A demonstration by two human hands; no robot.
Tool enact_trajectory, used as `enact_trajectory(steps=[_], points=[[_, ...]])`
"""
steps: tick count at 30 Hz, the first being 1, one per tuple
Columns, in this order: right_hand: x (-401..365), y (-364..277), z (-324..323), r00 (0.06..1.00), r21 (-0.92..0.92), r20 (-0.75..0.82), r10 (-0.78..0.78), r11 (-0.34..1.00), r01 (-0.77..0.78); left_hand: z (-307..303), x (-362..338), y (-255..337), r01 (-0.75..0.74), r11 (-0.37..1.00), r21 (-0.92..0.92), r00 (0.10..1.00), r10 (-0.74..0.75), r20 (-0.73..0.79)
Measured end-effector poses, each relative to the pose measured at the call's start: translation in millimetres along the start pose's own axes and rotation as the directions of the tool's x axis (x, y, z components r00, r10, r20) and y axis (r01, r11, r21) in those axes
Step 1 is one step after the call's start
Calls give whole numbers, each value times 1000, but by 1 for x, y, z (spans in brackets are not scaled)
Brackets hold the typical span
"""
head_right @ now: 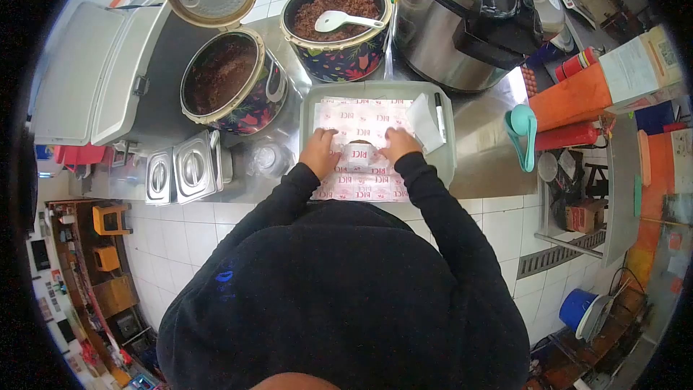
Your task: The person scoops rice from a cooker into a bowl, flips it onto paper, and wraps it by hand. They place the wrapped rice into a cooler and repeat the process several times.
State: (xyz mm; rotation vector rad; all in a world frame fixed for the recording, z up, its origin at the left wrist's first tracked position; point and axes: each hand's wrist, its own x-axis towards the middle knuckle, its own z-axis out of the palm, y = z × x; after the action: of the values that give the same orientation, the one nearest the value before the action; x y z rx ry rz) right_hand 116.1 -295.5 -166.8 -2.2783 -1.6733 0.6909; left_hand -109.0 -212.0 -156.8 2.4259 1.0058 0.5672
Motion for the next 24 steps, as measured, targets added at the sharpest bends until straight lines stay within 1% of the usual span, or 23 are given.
enact_trajectory(steps=[1,2,3,5,6,8,9,10,13,15,16,17,19,21,22,23,24], points=[[6,-3,-7,998,-92,-40,-48,995,44,-3,1,3,-157,984,87,980,166,-111],[17,-1,-9,994,-107,-31,-102,989,98,-1,-1,0,-181,981,69,983,181,17],[32,6,-6,975,-93,-75,-207,975,200,1,-3,0,-297,955,15,953,296,62],[67,28,6,899,-80,-166,-405,914,397,4,-11,0,-506,856,-106,846,516,132],[78,35,8,914,-115,-127,-386,921,373,9,-16,-1,-516,833,-201,795,553,250],[85,16,-15,966,-213,33,-255,943,256,12,-28,7,-580,808,-102,762,582,282],[87,9,-22,978,-270,111,-177,942,201,14,-32,10,-607,793,-55,748,593,298],[92,9,-21,978,-277,153,-142,944,181,17,-34,8,-584,812,-21,755,553,353],[94,2,-22,968,-439,207,-141,871,220,16,-33,8,-580,815,-21,763,552,337],[97,14,-23,932,-265,171,-321,896,357,18,-34,6,-568,822,-44,768,549,329],[95,12,-27,902,-172,143,-407,887,428,16,-33,5,-563,825,-51,771,547,326],[90,12,-29,874,-86,132,-468,873,480,16,-32,3,-554,831,-57,774,539,331],[51,-8,-50,820,101,99,-563,826,555,17,-33,2,-536,840,-85,771,528,356],[23,-14,-47,803,197,229,-550,834,515,20,-36,1,-528,845,-88,779,523,345],[12,-10,-37,769,212,211,-604,796,567,21,-34,0,-535,840,-91,778,532,333],[1,-6,-29,761,168,256,-596,803,572,22,-33,-1,-547,832,-97,772,546,324],[-10,-2,-20,768,160,227,-599,801,578,20,-32,1,-554,828,-90,763,548,343]])
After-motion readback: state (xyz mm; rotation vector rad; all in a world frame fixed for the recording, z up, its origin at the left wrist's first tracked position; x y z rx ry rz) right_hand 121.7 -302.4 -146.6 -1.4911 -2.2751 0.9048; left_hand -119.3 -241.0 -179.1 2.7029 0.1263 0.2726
